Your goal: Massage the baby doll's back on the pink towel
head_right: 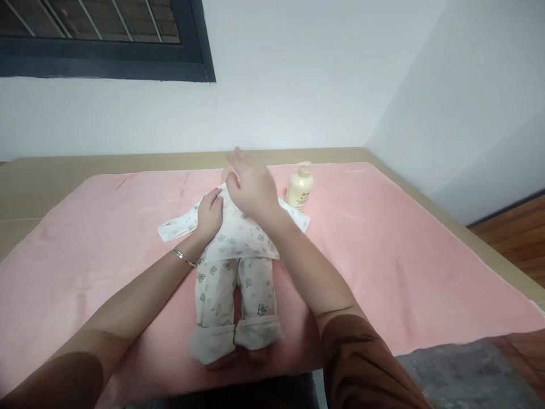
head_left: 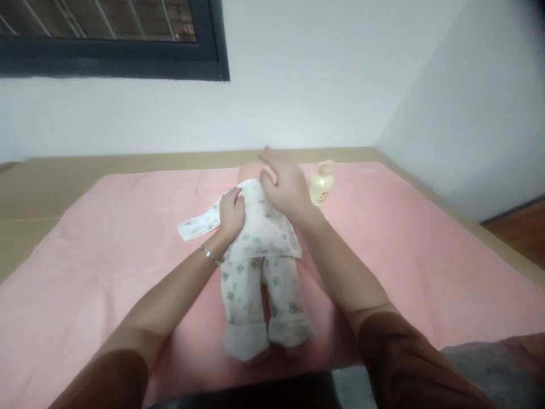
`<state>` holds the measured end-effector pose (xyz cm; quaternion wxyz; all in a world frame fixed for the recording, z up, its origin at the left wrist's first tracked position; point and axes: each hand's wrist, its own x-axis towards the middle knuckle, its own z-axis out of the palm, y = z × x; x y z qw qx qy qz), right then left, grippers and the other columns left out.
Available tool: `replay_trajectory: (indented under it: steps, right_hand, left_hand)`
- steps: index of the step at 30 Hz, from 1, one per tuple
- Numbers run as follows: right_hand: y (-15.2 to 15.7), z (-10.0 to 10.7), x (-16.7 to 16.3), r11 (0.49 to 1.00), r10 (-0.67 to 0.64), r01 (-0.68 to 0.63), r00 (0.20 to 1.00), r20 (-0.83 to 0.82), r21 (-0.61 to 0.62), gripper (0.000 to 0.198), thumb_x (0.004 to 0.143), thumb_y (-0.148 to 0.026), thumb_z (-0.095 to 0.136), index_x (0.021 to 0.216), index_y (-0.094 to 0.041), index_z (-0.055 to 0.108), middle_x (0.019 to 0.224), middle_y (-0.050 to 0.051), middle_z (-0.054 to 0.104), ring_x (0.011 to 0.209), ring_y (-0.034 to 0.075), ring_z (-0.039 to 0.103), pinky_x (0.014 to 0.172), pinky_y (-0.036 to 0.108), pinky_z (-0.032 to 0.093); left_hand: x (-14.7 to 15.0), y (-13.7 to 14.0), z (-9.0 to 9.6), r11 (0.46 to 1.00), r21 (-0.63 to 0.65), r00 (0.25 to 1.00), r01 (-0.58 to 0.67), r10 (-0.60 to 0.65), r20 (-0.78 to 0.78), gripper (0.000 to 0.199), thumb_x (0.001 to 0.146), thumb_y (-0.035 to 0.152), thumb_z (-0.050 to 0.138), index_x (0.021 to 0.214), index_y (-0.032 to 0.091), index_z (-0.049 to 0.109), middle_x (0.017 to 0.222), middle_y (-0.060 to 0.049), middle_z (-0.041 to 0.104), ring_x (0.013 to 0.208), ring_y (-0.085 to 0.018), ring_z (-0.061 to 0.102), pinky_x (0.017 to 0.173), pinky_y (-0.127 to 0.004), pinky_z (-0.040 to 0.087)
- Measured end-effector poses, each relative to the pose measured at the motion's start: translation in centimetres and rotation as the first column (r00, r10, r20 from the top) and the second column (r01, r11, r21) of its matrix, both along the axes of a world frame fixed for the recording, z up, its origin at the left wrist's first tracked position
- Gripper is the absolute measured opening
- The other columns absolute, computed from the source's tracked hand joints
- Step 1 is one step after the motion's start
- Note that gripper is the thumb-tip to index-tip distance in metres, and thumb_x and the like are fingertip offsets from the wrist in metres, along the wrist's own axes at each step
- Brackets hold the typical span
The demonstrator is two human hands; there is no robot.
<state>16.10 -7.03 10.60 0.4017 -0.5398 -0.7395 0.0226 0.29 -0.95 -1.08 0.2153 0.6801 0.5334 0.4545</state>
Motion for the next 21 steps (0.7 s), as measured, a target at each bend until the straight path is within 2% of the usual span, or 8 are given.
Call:
replay_trajectory:
  steps: [4, 8, 11, 13, 15, 17, 19, 21]
  right_hand:
    - [0.6, 1.4, 4.5, 0.988, -0.014, 0.035, 0.99, -0.139, 0.153, 0.046, 0.097, -0.033, 0.041, 0.139, -0.026, 0.058, 0.153, 0.003, 0.051, 0.147, 0.029, 0.043, 0.125, 0.057, 0.033]
    - [1.2, 1.9, 9.0, 0.979, -0.047, 0.088, 0.974, -0.22, 0.184, 0.047, 0.099, -0.041, 0.037, 0.14, -0.028, 0.056, 0.152, 0.002, 0.052, 0.148, 0.031, 0.041, 0.123, 0.059, 0.035]
    - [1.9, 1.8, 11.8, 0.98, -0.053, 0.094, 0.972, -0.228, 0.176, 0.049, 0.1, -0.045, 0.034, 0.143, -0.03, 0.053, 0.152, 0.001, 0.051, 0.149, 0.032, 0.04, 0.123, 0.06, 0.032]
    - [2.6, 1.6, 13.0, 0.984, -0.067, 0.102, 0.972, -0.224, 0.148, 0.05, 0.099, -0.045, 0.034, 0.144, -0.03, 0.052, 0.152, 0.002, 0.051, 0.149, 0.032, 0.038, 0.124, 0.061, 0.031]
    - [3.6, 1.2, 13.7, 0.988, -0.102, 0.126, 0.97, -0.218, 0.095, 0.051, 0.098, -0.045, 0.038, 0.144, -0.027, 0.051, 0.153, 0.004, 0.049, 0.15, 0.033, 0.037, 0.124, 0.061, 0.03]
    - [4.7, 0.6, 13.8, 0.987, -0.149, 0.159, 0.969, -0.198, 0.038, 0.054, 0.097, -0.045, 0.043, 0.145, -0.024, 0.05, 0.157, 0.007, 0.044, 0.152, 0.034, 0.033, 0.125, 0.062, 0.028]
    - [5.8, -0.1, 13.6, 0.98, -0.197, 0.2, 0.967, -0.16, 0.002, 0.057, 0.095, -0.047, 0.047, 0.147, -0.022, 0.048, 0.162, 0.009, 0.037, 0.155, 0.035, 0.026, 0.125, 0.063, 0.024]
    - [6.7, -0.8, 13.3, 0.971, -0.239, 0.24, 0.965, -0.112, -0.008, 0.061, 0.095, -0.051, 0.047, 0.149, -0.023, 0.046, 0.166, 0.01, 0.028, 0.157, 0.035, 0.017, 0.125, 0.065, 0.021]
  left_hand:
    - [0.1, -1.6, 0.9, 0.999, -0.049, 0.998, -0.011, 0.014, 0.061, 0.046, 0.092, 0.034, 0.045, 0.13, 0.017, 0.065, 0.15, -0.011, 0.055, 0.146, -0.029, 0.043, 0.128, -0.048, 0.026]
    - [1.9, -3.1, 2.3, 0.993, -0.088, 0.976, 0.083, -0.063, 0.209, 0.042, 0.092, 0.037, 0.05, 0.127, 0.023, 0.068, 0.156, -0.007, 0.05, 0.156, -0.026, 0.027, 0.131, -0.047, 0.014]
    - [3.9, -3.2, 3.8, 0.974, -0.114, 0.895, 0.195, -0.129, 0.427, 0.037, 0.088, 0.04, 0.056, 0.117, 0.024, 0.072, 0.146, -0.006, 0.06, 0.147, -0.027, 0.042, 0.128, -0.044, 0.025]
    - [5.3, -2.7, 5.2, 0.952, -0.131, 0.798, 0.276, -0.151, 0.583, 0.037, 0.085, 0.042, 0.058, 0.113, 0.022, 0.072, 0.138, -0.008, 0.065, 0.139, -0.028, 0.051, 0.124, -0.043, 0.033]
    - [6.6, -2.0, 6.9, 0.902, -0.171, 0.671, 0.397, -0.158, 0.725, 0.043, 0.087, 0.044, 0.054, 0.118, 0.02, 0.069, 0.137, -0.01, 0.065, 0.138, -0.028, 0.053, 0.122, -0.043, 0.036]
    - [7.9, -1.2, 8.5, 0.805, -0.238, 0.549, 0.543, -0.126, 0.826, 0.053, 0.09, 0.05, 0.047, 0.132, 0.021, 0.061, 0.141, -0.012, 0.063, 0.14, -0.028, 0.052, 0.121, -0.046, 0.038]
    - [9.1, -0.3, 9.7, 0.705, -0.287, 0.457, 0.649, -0.06, 0.887, 0.064, 0.092, 0.055, 0.041, 0.147, 0.023, 0.046, 0.148, -0.014, 0.056, 0.143, -0.029, 0.048, 0.119, -0.048, 0.04]
    - [10.4, 0.6, 10.5, 0.65, -0.302, 0.386, 0.698, 0.014, 0.922, 0.074, 0.093, 0.058, 0.037, 0.157, 0.022, 0.03, 0.156, -0.015, 0.046, 0.148, -0.027, 0.043, 0.118, -0.046, 0.041]
